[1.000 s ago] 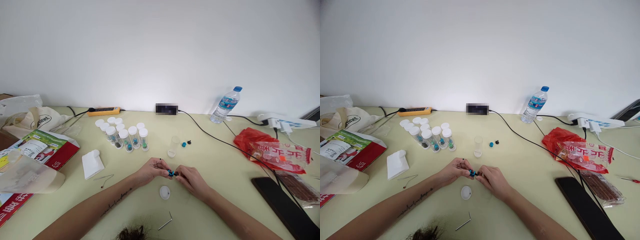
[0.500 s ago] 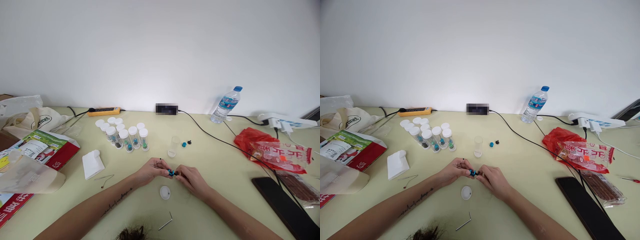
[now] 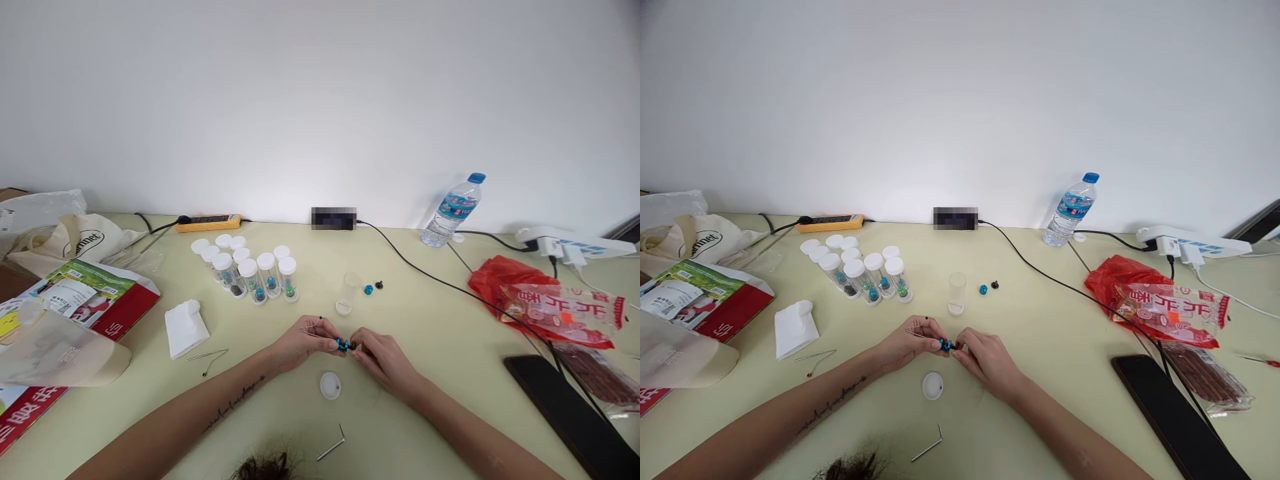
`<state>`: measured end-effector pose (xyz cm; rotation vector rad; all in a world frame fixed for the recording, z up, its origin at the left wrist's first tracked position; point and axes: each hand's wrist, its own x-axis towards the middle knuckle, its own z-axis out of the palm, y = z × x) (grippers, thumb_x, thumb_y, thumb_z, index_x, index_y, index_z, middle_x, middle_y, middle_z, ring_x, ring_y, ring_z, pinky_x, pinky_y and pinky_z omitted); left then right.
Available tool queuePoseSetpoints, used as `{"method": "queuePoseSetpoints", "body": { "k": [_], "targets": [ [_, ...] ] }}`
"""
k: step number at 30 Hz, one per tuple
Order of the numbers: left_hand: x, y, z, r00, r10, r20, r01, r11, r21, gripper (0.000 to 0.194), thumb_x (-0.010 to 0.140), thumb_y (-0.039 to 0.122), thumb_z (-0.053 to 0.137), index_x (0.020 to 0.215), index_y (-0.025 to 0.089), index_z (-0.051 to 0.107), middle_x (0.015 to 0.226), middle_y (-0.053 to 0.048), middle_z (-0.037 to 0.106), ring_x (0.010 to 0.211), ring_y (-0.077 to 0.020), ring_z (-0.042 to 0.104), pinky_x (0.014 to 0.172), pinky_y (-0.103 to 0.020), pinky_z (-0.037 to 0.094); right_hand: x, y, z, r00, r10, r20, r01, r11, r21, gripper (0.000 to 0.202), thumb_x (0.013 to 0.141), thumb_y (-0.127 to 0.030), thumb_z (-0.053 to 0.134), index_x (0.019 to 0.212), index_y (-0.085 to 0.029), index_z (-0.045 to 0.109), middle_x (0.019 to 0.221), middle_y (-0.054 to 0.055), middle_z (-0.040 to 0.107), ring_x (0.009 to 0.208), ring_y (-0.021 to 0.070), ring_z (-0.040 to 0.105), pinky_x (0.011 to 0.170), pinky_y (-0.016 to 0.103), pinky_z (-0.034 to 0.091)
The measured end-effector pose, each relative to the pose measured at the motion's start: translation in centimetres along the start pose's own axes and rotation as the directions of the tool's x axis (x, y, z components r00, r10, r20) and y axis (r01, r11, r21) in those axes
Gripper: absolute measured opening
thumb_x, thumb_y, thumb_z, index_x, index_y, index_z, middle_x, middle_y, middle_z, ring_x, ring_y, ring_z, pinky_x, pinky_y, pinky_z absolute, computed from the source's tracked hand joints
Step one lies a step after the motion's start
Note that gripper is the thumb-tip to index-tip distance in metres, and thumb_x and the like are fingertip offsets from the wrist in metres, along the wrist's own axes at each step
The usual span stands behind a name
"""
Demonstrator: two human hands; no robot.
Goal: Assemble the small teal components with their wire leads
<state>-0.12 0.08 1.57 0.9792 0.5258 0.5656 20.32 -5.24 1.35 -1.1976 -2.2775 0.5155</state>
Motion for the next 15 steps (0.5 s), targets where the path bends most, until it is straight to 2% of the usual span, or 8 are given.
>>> {"method": "queuePoseSetpoints", "body": {
  "k": [4,11,15],
  "targets": [
    [0.15,-0.22,-0.26,1.0,0.013,0.002,-0.013,1.0,-0.025,0.022,0.064,0.021,0.069,0.081,0.009,0.062,0.083,-0.01,0.066,0.075,-0.0168,0.062,0.078,-0.034,0.044,0.04,-0.33,0.09,0.998,0.008,-0.058,-0.007,1.0,0.028,0.013,0.09,-0.029,0.037,0.099,-0.021,0.043,0.089,0.003,0.056,0.048,0.0067,0.043,0.05,0.021,0.036],
    [0.05,-0.07,-0.1,1.0,-0.009,-0.004,0.009,1.0,-0.011,0.024,0.061,0.022,0.071,0.079,0.009,0.062,0.081,-0.009,0.066,0.075,-0.0176,0.062,0.077,-0.033,0.045,-0.03,-0.13,0.04,0.999,0.009,-0.053,-0.009,1.0,-0.001,0.013,0.089,-0.03,0.041,0.087,-0.019,0.047,0.067,-0.001,0.054,0.05,0.0086,0.042,0.05,0.021,0.034],
    [0.05,-0.04,-0.06,1.0,-0.011,-0.005,0.011,1.0,-0.003,0.025,0.061,0.023,0.072,0.079,0.01,0.062,0.081,-0.009,0.066,0.075,-0.018,0.062,0.077,-0.034,0.045,0.04,-0.09,0.03,0.999,-0.001,-0.048,0.001,1.0,-0.006,0.011,0.089,-0.029,0.041,0.086,-0.02,0.047,0.067,-0.001,0.053,0.052,0.0093,0.044,0.05,0.021,0.034]
  ]
}}
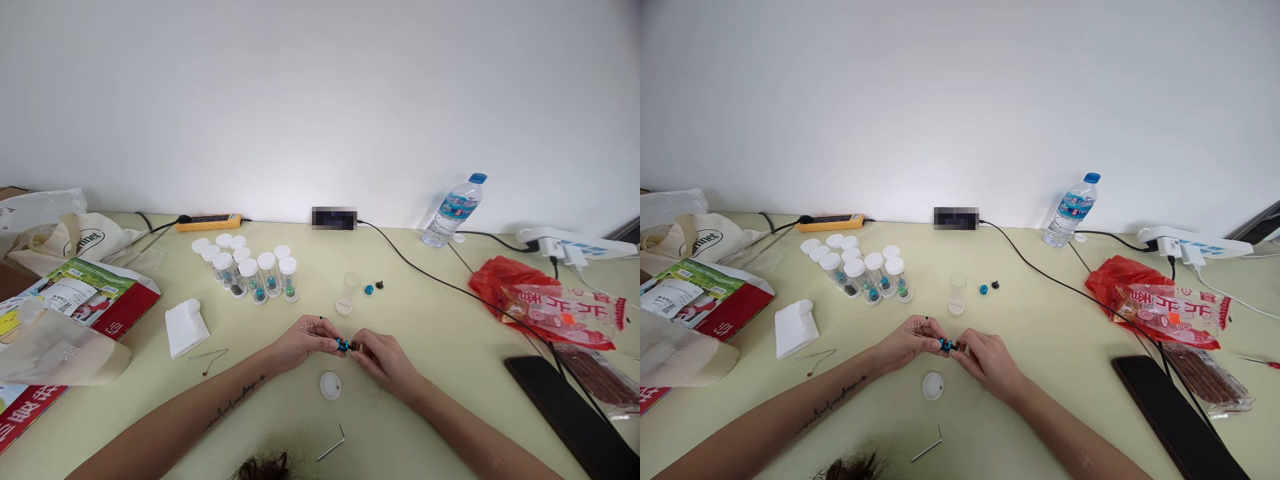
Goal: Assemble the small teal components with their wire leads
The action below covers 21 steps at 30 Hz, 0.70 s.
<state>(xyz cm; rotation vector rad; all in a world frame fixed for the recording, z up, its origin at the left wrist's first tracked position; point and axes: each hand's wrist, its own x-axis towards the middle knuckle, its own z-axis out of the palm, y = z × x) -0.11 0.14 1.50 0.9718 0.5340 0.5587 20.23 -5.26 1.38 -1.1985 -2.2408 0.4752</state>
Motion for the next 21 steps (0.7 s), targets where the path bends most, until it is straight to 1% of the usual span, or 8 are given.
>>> {"method": "queuePoseSetpoints", "body": {
  "k": [4,6,8,11,13,18,21],
  "targets": [
    [0.1,-0.07,-0.08,1.0,0.008,-0.024,-0.008,1.0,-0.007,0.027,0.06,0.026,0.072,0.08,0.01,0.062,0.082,-0.009,0.066,0.074,-0.0176,0.062,0.079,-0.035,0.045,-0.01,0.12,0.32,0.999,-0.015,-0.05,0.016,1.0,0.021,0.011,0.09,-0.028,0.039,0.096,-0.021,0.046,0.085,0.003,0.056,0.051,0.0076,0.044,0.048,0.021,0.035],
    [0.11,-0.06,-0.09,1.0,0.008,-0.023,-0.008,1.0,-0.007,0.027,0.06,0.027,0.072,0.079,0.01,0.062,0.082,-0.009,0.066,0.074,-0.0178,0.062,0.079,-0.035,0.044,-0.05,0.2,0.4,0.998,-0.032,-0.057,0.033,0.999,0.024,0.011,0.09,-0.027,0.039,0.097,-0.022,0.046,0.09,0.004,0.056,0.052,0.0073,0.044,0.049,0.02,0.035],
    [0.06,0.0,-0.06,1.0,0.005,-0.019,-0.005,1.0,-0.003,0.027,0.06,0.027,0.072,0.079,0.01,0.062,0.083,-0.01,0.066,0.074,-0.0177,0.062,0.078,-0.035,0.045,-0.08,0.24,0.32,0.999,-0.03,-0.038,0.03,0.999,0.022,0.011,0.089,-0.028,0.041,0.096,-0.021,0.046,0.088,0.004,0.056,0.051,0.0075,0.044,0.049,0.021,0.035],
    [-0.07,0.09,0.01,1.0,0.005,-0.008,-0.005,1.0,0.006,0.026,0.061,0.025,0.072,0.08,0.01,0.062,0.082,-0.01,0.066,0.073,-0.0178,0.062,0.077,-0.034,0.045,-0.07,0.15,0.03,1.0,-0.005,0.005,0.004,1.0,0.013,0.01,0.089,-0.029,0.042,0.09,-0.02,0.047,0.074,0.001,0.055,0.051,0.0089,0.043,0.05,0.021,0.035],
    [-0.12,0.11,0.05,1.0,0.009,-0.004,-0.009,1.0,0.008,0.026,0.062,0.025,0.071,0.08,0.009,0.062,0.083,-0.011,0.066,0.075,-0.0185,0.062,0.078,-0.035,0.045,-0.02,0.08,-0.07,1.0,0.002,0.014,-0.003,1.0,0.011,0.01,0.089,-0.029,0.041,0.088,-0.02,0.047,0.069,0.0,0.055,0.053,0.0096,0.045,0.051,0.021,0.035],
    [0.01,0.04,0.06,0.999,0.018,-0.027,-0.019,1.0,-0.017,0.026,0.062,0.025,0.071,0.081,0.01,0.062,0.082,-0.009,0.066,0.075,-0.0187,0.063,0.081,-0.037,0.044,0.05,0.1,0.23,0.998,-0.03,-0.052,0.03,1.0,0.004,0.013,0.091,-0.026,0.037,0.099,-0.022,0.046,0.091,0.004,0.056,0.056,0.0084,0.048,0.052,0.021,0.039],
    [0.04,-0.01,0.07,0.999,0.022,-0.026,-0.023,1.0,-0.021,0.025,0.062,0.025,0.071,0.08,0.01,0.062,0.082,-0.009,0.066,0.075,-0.0191,0.063,0.081,-0.038,0.044,0.0,0.15,0.32,0.998,-0.044,-0.05,0.045,0.999,0.005,0.012,0.091,-0.025,0.035,0.098,-0.022,0.045,0.093,0.005,0.056,0.056,0.0081,0.048,0.053,0.021,0.039]
  ]
}}
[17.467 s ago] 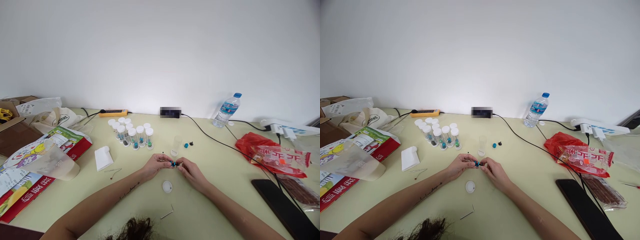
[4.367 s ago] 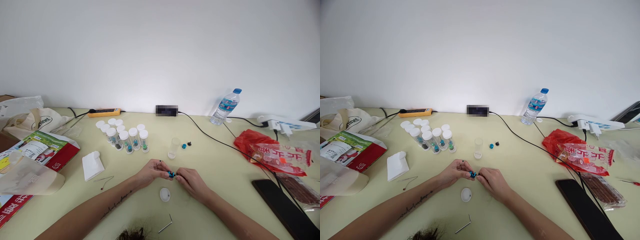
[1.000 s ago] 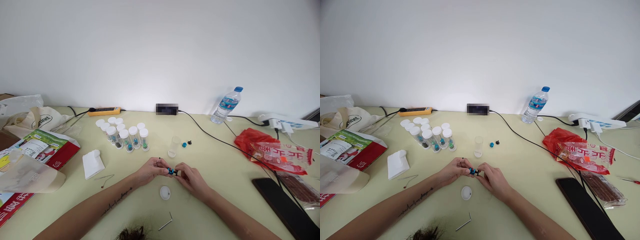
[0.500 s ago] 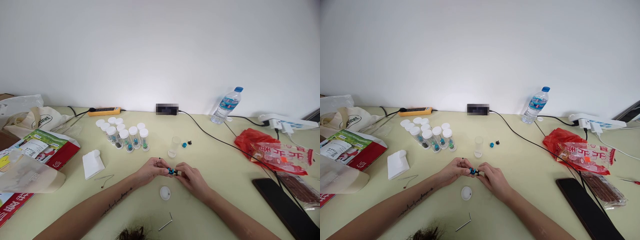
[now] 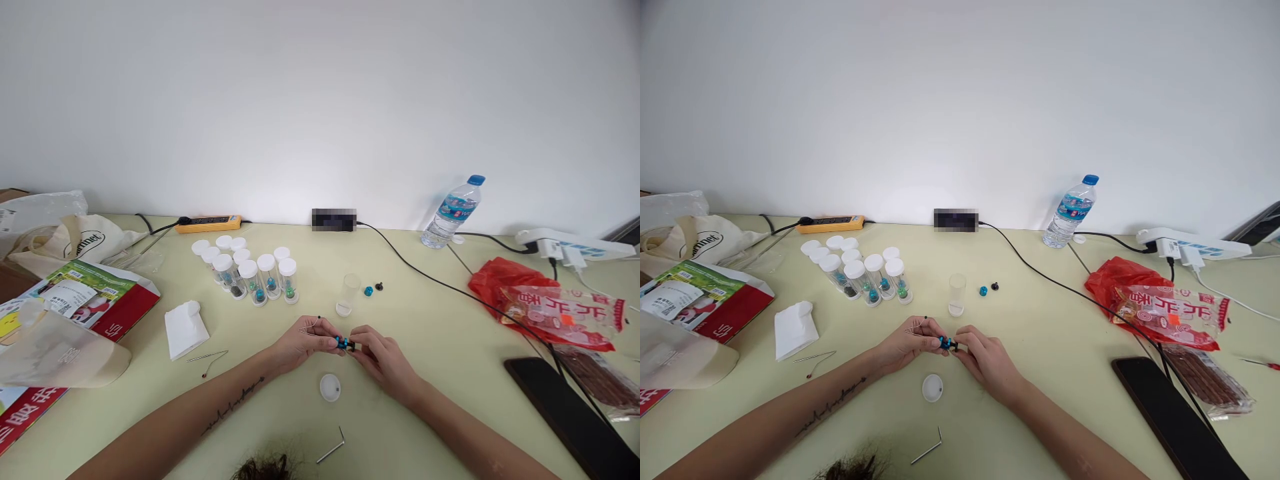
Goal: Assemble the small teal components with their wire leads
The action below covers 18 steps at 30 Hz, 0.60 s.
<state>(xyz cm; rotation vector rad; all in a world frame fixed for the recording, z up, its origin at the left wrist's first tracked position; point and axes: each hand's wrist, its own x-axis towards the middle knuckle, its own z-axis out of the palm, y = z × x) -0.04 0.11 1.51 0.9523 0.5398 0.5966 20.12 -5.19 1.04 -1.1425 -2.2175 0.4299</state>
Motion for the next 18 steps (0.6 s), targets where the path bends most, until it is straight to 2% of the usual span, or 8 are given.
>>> {"method": "queuePoseSetpoints", "body": {
  "k": [3,6,13,18],
  "targets": [
    [-0.06,0.01,0.01,1.0,0.0,0.012,-0.001,1.0,0.016,0.026,0.062,0.026,0.071,0.08,0.01,0.062,0.082,-0.01,0.066,0.073,-0.0186,0.062,0.078,-0.036,0.045,-0.05,-0.06,-0.21,0.999,0.021,0.043,-0.021,1.0,0.012,0.01,0.09,-0.028,0.039,0.093,-0.02,0.045,0.082,0.003,0.057,0.051,0.0082,0.044,0.051,0.022,0.036],
    [-0.09,0.04,-0.01,0.999,-0.013,0.03,0.012,0.999,0.033,0.025,0.062,0.024,0.071,0.08,0.009,0.062,0.081,-0.011,0.066,0.073,-0.0181,0.062,0.076,-0.034,0.045,-0.04,-0.14,-0.41,0.996,0.037,0.075,-0.038,0.999,0.014,0.009,0.089,-0.028,0.042,0.085,-0.02,0.044,0.068,0.0,0.054,0.054,0.0101,0.046,0.051,0.022,0.034],
    [0.06,0.01,-0.15,1.0,-0.007,0.015,0.007,1.0,-0.001,0.025,0.062,0.024,0.071,0.08,0.009,0.062,0.083,-0.01,0.066,0.074,-0.0181,0.062,0.079,-0.036,0.045,-0.03,0.07,-0.01,1.0,0.02,0.023,-0.021,0.999,0.035,0.01,0.09,-0.025,0.039,0.098,-0.022,0.045,0.092,0.004,0.055,0.054,0.0078,0.044,0.051,0.021,0.035],
    [-0.07,-0.07,-0.25,0.999,-0.01,0.038,0.009,1.0,0.019,0.024,0.064,0.022,0.07,0.082,0.009,0.062,0.084,-0.012,0.066,0.073,-0.0186,0.063,0.077,-0.036,0.045,-0.05,-0.01,-0.24,0.996,0.054,0.07,-0.055,0.998,0.022,0.008,0.088,-0.028,0.043,0.089,-0.02,0.046,0.071,-0.001,0.054,0.051,0.0087,0.041,0.05,0.021,0.034]
  ]
}}
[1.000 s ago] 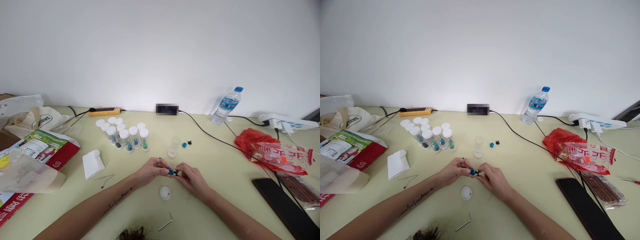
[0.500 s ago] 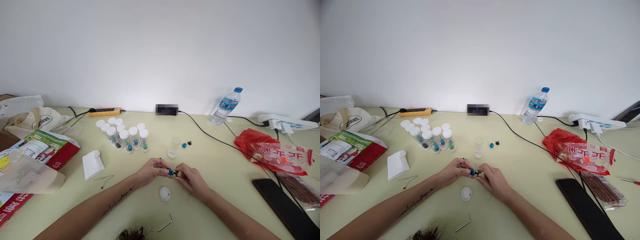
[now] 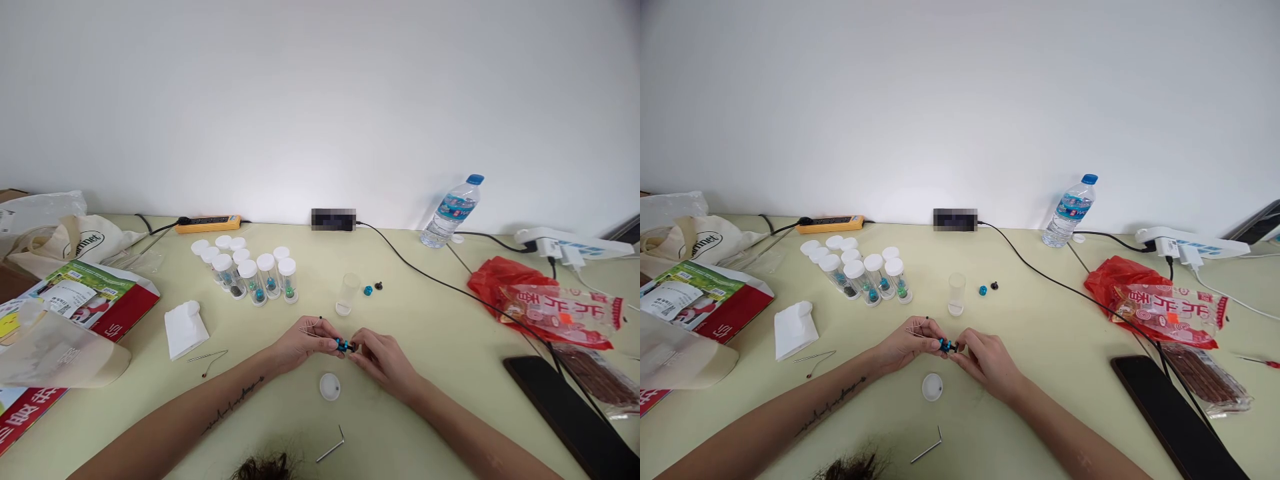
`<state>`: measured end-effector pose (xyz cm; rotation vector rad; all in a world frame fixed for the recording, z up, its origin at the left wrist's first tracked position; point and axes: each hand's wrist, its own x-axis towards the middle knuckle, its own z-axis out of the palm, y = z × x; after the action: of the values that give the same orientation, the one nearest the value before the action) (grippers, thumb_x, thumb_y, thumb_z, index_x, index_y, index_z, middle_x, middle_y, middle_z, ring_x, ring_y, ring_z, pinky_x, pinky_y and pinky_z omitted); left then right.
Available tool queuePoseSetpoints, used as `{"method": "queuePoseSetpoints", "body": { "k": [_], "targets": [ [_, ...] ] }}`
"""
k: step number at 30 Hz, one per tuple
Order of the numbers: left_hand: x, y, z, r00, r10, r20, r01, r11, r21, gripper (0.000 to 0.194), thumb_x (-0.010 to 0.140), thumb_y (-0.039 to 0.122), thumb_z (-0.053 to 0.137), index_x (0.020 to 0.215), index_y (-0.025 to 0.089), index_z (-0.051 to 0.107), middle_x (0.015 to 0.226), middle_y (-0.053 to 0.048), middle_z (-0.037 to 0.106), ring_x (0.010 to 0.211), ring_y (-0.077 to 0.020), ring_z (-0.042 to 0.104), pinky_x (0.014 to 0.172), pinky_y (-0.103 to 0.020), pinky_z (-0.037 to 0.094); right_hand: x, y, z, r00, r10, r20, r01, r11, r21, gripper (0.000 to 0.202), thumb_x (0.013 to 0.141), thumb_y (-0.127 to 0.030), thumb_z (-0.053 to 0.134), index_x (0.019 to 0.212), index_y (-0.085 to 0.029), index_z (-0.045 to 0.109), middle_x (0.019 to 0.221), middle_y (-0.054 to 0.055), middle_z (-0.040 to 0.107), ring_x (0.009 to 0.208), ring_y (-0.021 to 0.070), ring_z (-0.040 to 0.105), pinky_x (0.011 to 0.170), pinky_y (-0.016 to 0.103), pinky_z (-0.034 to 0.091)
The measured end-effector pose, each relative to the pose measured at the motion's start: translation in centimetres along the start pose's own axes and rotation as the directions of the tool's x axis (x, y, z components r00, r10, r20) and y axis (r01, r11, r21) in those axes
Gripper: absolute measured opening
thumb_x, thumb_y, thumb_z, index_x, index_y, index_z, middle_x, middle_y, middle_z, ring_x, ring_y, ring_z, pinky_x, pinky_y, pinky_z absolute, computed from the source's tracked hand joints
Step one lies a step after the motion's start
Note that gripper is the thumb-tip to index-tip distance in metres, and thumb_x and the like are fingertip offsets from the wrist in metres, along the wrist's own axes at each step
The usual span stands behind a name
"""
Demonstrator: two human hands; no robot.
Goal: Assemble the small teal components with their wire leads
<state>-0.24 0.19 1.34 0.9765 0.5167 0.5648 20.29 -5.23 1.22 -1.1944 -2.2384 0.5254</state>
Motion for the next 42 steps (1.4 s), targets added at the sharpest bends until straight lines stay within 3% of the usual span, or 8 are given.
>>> {"method": "queuePoseSetpoints", "body": {
  "k": [2,6,9,18,25,33,39,42],
  "targets": [
    [-0.01,-0.04,-0.03,1.0,0.001,0.006,-0.001,1.0,0.006,0.023,0.064,0.021,0.069,0.082,0.008,0.062,0.083,-0.012,0.066,0.074,-0.0189,0.063,0.078,-0.036,0.045,0.02,-0.04,-0.05,1.0,0.002,0.007,-0.002,1.0,-0.003,0.008,0.088,-0.028,0.044,0.088,-0.02,0.046,0.068,-0.002,0.053,0.051,0.009,0.042,0.05,0.021,0.034],
    [0.09,-0.06,-0.02,1.0,0.016,0.002,-0.016,1.0,-0.006,0.023,0.065,0.022,0.069,0.082,0.009,0.061,0.084,-0.011,0.066,0.075,-0.0188,0.062,0.08,-0.037,0.044,0.02,0.16,0.25,0.999,-0.03,-0.036,0.03,1.0,0.002,0.009,0.089,-0.024,0.042,0.096,-0.021,0.046,0.088,0.003,0.055,0.05,0.0065,0.041,0.05,0.02,0.034],
    [0.12,-0.02,0.0,1.0,0.012,-0.002,-0.012,1.0,-0.012,0.023,0.064,0.022,0.069,0.081,0.009,0.062,0.083,-0.01,0.066,0.075,-0.0189,0.062,0.081,-0.038,0.044,-0.02,0.35,0.43,0.995,-0.073,-0.069,0.073,0.997,-0.003,0.012,0.089,-0.021,0.039,0.099,-0.021,0.047,0.092,0.004,0.055,0.053,0.007,0.044,0.051,0.02,0.035],
    [-0.08,0.13,0.14,1.0,0.003,0.019,-0.003,1.0,0.001,0.022,0.065,0.021,0.069,0.081,0.008,0.062,0.083,-0.011,0.065,0.074,-0.0188,0.062,0.078,-0.035,0.045,0.1,-0.14,-0.27,1.0,-0.01,0.004,0.01,1.0,0.004,0.013,0.09,-0.029,0.04,0.085,-0.019,0.047,0.069,0.0,0.056,0.057,0.0104,0.047,0.052,0.021,0.035],
    [0.15,-0.07,-0.01,1.0,0.028,-0.01,-0.028,1.0,-0.008,0.022,0.066,0.022,0.068,0.083,0.009,0.062,0.085,-0.01,0.065,0.076,-0.0195,0.063,0.081,-0.037,0.043,0.16,-0.24,0.02,0.999,0.001,-0.042,0.0,1.0,0.024,0.013,0.09,-0.028,0.039,0.098,-0.021,0.045,0.088,0.003,0.056,0.054,0.0082,0.045,0.051,0.02,0.036],
    [-0.08,0.01,0.1,1.0,0.006,0.011,-0.006,1.0,0.005,0.022,0.066,0.021,0.068,0.082,0.009,0.062,0.084,-0.011,0.065,0.076,-0.0193,0.063,0.079,-0.036,0.044,0.09,0.0,-0.1,1.0,0.005,0.002,-0.005,1.0,-0.003,0.014,0.09,-0.03,0.038,0.083,-0.02,0.046,0.069,0.0,0.055,0.056,0.0104,0.048,0.053,0.021,0.035],
    [0.11,-0.06,-0.02,1.0,0.015,-0.019,-0.015,1.0,-0.008,0.022,0.066,0.022,0.068,0.083,0.01,0.062,0.084,-0.01,0.065,0.077,-0.019,0.063,0.082,-0.037,0.044,0.17,-0.23,-0.06,0.999,0.014,-0.043,-0.013,1.0,0.02,0.013,0.091,-0.028,0.037,0.097,-0.021,0.046,0.088,0.004,0.057,0.057,0.0086,0.048,0.053,0.021,0.037],
    [0.07,-0.01,0.03,1.0,0.009,-0.008,-0.009,1.0,-0.008,0.021,0.066,0.021,0.068,0.082,0.009,0.062,0.085,-0.01,0.065,0.076,-0.0188,0.062,0.081,-0.038,0.044,0.15,-0.27,-0.15,1.0,0.015,-0.021,-0.015,1.0,-0.004,0.013,0.09,-0.03,0.04,0.092,-0.02,0.046,0.077,0.001,0.058,0.054,0.0091,0.048,0.052,0.021,0.036]
  ]
}}
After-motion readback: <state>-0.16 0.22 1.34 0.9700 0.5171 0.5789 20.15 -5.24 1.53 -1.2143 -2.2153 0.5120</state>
